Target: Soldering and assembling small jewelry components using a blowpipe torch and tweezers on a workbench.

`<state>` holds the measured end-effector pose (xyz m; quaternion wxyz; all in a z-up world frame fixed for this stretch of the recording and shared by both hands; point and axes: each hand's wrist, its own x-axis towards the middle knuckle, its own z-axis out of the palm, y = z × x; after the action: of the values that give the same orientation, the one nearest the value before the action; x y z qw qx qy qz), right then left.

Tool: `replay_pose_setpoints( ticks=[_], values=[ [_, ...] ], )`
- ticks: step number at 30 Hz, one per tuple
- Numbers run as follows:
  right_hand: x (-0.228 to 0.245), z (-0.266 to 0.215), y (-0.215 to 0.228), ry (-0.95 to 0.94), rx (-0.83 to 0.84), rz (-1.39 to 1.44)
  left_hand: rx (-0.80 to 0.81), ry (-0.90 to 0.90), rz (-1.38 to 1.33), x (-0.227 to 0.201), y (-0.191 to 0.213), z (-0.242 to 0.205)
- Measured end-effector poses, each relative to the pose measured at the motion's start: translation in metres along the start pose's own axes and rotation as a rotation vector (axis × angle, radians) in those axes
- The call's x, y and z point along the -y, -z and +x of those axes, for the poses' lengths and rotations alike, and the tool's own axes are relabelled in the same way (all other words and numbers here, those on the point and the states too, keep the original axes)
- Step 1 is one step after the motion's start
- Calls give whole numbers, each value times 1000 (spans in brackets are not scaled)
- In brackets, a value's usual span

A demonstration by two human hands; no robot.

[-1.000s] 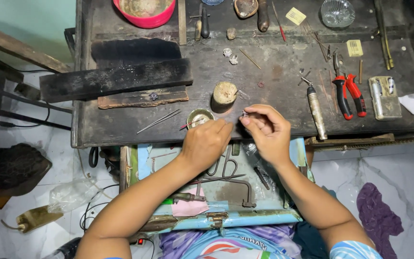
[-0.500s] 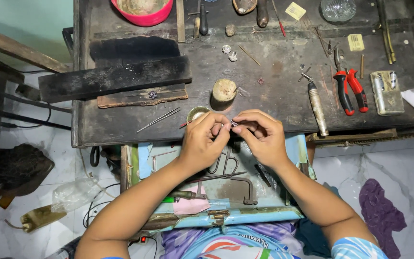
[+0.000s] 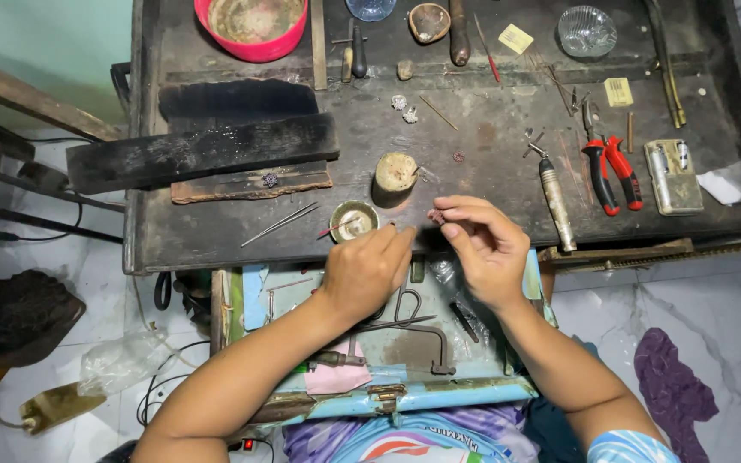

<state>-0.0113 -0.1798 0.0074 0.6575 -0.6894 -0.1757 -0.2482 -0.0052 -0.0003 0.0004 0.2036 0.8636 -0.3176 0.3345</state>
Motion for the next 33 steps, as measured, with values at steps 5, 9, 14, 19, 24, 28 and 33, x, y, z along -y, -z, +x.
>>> replay_pose_setpoints(
  ticks=[5, 9, 14, 19, 24, 28, 33],
  values=[
    [-4, -2, 5, 33, 17, 38, -127, 64, -64, 19, 18, -1],
    [-9, -8, 5, -31, -19, 160, -259, 195, -173, 42, 23, -3],
    [-6, -4, 7, 8, 44, 72, -357, 226, -197, 59, 40, 4],
    [-12, -1, 8, 124, 57, -26, -419, 221, -260, 62, 40, 2],
    [-19, 1, 13, 166, 48, -33, -205, 93, -380, 47, 44, 2],
    [-10, 11, 14, 178, 21, -93, 255, 36, -532, 17, 65, 8],
    [18, 33, 5, 261, -20, -123, 896, -112, -332, -14, 25, -41]
  ],
)
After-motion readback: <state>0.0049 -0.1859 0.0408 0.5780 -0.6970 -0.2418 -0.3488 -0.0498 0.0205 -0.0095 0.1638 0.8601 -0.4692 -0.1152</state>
